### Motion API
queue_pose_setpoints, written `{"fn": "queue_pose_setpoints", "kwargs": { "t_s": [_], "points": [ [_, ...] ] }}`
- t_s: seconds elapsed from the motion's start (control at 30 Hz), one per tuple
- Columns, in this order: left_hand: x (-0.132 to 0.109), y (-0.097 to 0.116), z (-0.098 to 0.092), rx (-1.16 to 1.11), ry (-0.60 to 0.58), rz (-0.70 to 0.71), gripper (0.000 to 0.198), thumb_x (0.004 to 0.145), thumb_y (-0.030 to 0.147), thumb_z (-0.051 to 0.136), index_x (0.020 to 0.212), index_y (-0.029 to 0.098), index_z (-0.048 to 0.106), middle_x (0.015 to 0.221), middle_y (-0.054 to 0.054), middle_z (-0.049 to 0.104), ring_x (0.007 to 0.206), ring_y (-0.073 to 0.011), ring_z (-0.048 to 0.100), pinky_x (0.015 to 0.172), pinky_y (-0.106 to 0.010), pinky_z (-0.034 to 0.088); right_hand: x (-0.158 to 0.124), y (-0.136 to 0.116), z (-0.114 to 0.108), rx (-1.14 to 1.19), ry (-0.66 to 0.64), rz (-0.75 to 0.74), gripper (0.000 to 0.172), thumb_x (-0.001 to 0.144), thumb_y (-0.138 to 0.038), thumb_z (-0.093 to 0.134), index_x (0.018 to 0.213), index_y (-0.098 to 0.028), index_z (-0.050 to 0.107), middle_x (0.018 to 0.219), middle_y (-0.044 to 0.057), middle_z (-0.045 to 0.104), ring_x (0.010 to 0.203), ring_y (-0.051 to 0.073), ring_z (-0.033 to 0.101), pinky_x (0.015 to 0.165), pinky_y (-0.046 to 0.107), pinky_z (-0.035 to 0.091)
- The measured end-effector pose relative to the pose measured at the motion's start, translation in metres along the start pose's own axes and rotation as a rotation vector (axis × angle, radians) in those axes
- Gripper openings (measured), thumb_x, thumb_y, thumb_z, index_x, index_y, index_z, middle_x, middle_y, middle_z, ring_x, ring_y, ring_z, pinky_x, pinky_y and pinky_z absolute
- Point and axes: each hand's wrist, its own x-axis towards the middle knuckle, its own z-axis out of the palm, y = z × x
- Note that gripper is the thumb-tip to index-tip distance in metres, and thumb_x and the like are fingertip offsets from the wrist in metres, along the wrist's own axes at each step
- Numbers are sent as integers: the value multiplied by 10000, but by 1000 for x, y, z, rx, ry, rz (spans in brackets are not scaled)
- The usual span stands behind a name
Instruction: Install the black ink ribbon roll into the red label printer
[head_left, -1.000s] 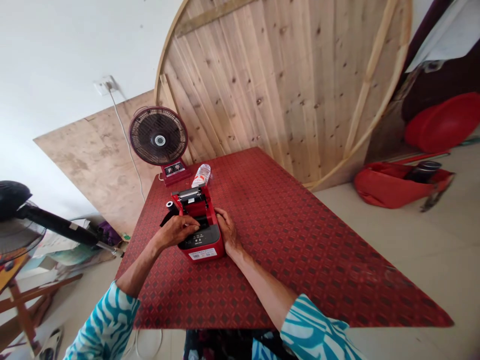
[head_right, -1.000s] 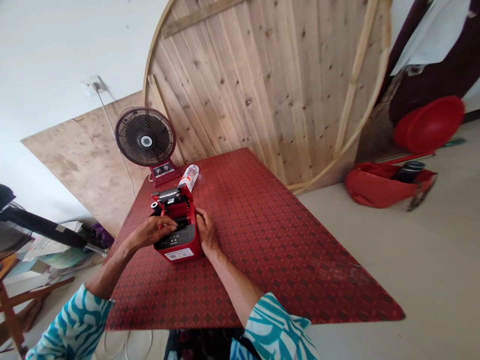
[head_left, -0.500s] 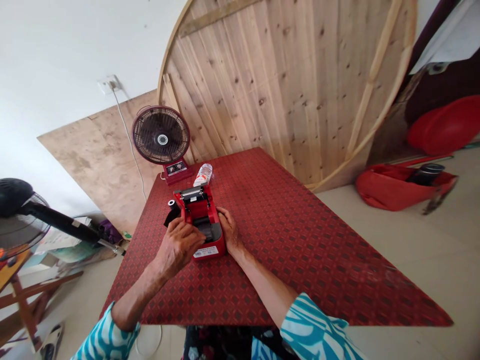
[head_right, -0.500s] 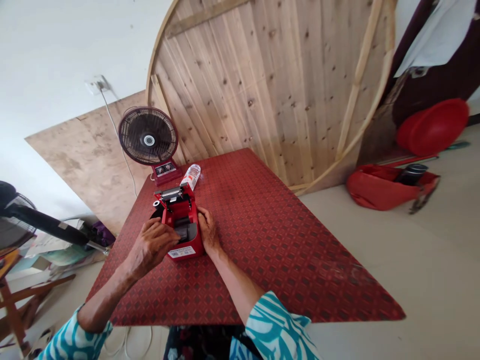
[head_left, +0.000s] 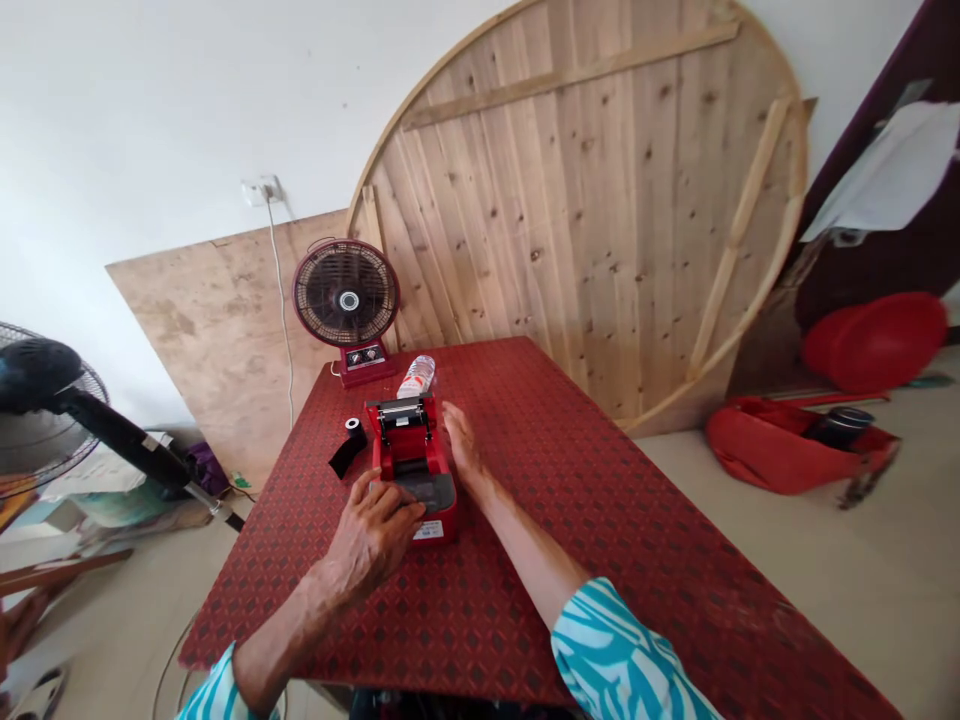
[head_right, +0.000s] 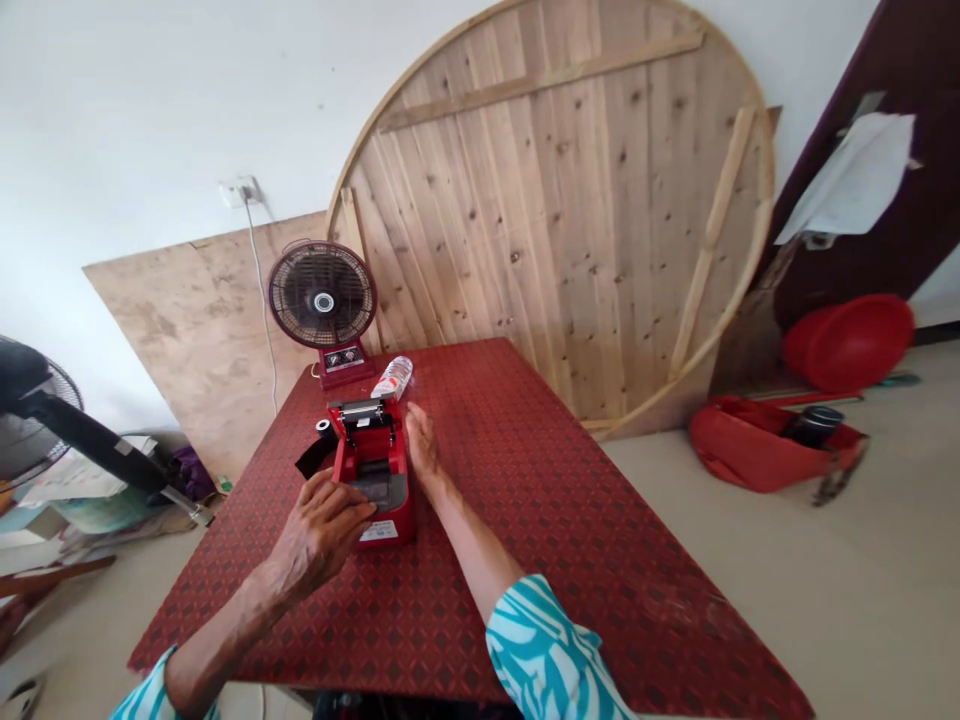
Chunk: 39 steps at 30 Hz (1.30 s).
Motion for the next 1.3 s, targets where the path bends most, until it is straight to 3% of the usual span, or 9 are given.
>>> {"fn": "queue_pose_setpoints", "kwargs": {
  "t_s": [0.1, 0.2, 0.4, 0.6, 0.67, 0.83, 0.93, 1.1, 1.3],
  "points": [
    [-2, 3, 1, -5, 11, -17, 152, 913, 184, 515, 990, 210, 643, 902, -25, 700, 835, -157, 629, 1017, -419, 367, 16, -8, 6, 21, -64, 26, 455, 803, -612, 474, 1003, -258, 679, 1028, 26, 721, 1059, 231, 604, 942, 403, 469],
    [-4, 4, 1, -9, 24, -26, 158, 903, 181, 525, 1004, 206, 644, 920, -32, 700, 854, -161, 630, 1017, -421, 370, 14, -14, 8, 4, -83, 53, 470, 803, -642, 441, 892, -253, 688, 960, 28, 720, 1005, 230, 616, 930, 411, 469],
    [-8, 4, 6, -11, 41, -30, 182, 899, 192, 534, 1038, 212, 649, 928, -34, 705, 882, -176, 628, 1042, -434, 351, -24, -21, -6, -56, -24, 53, 323, 768, -530, 546, 751, -237, 684, 1076, 49, 663, 1112, 234, 556, 1045, 399, 371],
    [-12, 4, 3, -125, 36, -70, 195, 896, 208, 541, 1046, 214, 665, 941, -42, 708, 926, -182, 630, 1075, -451, 325, -53, -22, -9, 103, 4, 152, 235, 669, -416, 669, 801, -221, 675, 1153, 51, 627, 1077, 233, 555, 982, 387, 406],
    [-13, -6, 3, -277, 73, -193, 198, 902, 246, 537, 1040, 218, 675, 963, -51, 705, 953, -183, 630, 1056, -428, 354, -53, -22, -8, 131, 15, 169, 237, 648, -410, 678, 791, -221, 683, 1139, 43, 636, 1070, 233, 558, 971, 379, 406],
    [-11, -46, 22, -876, 333, -922, 379, 830, 399, 601, 1133, 174, 630, 1152, -107, 668, 1092, -239, 603, 953, -370, 449, -54, -26, -6, 191, 28, 246, 292, 625, -400, 690, 871, -243, 684, 1061, 21, 666, 985, 217, 591, 891, 361, 441],
    [-6, -60, 40, -1132, 358, -1186, 536, 709, 370, 710, 1184, 149, 598, 1251, -138, 624, 1177, -273, 560, 984, -370, 424, -55, -28, -6, 225, 17, 306, 372, 627, -407, 695, 965, -257, 659, 958, 6, 694, 879, 208, 617, 805, 356, 475],
    [-4, -59, 56, -1338, 368, -1320, 669, 628, 279, 738, 1261, 163, 554, 1333, -153, 567, 1153, -289, 575, 927, -369, 452, -54, -26, -6, 219, 2, 301, 399, 636, -396, 690, 1003, -246, 651, 988, 16, 708, 905, 213, 633, 826, 360, 484],
    [-6, -57, 53, -1420, 337, -1223, 658, 625, 295, 744, 1247, 167, 570, 1229, -123, 639, 1064, -256, 615, 891, -348, 463, -57, -24, -8, 208, -29, 282, 409, 690, -381, 661, 1080, -259, 632, 1077, 22, 697, 912, 208, 640, 823, 362, 494]
  ]
}}
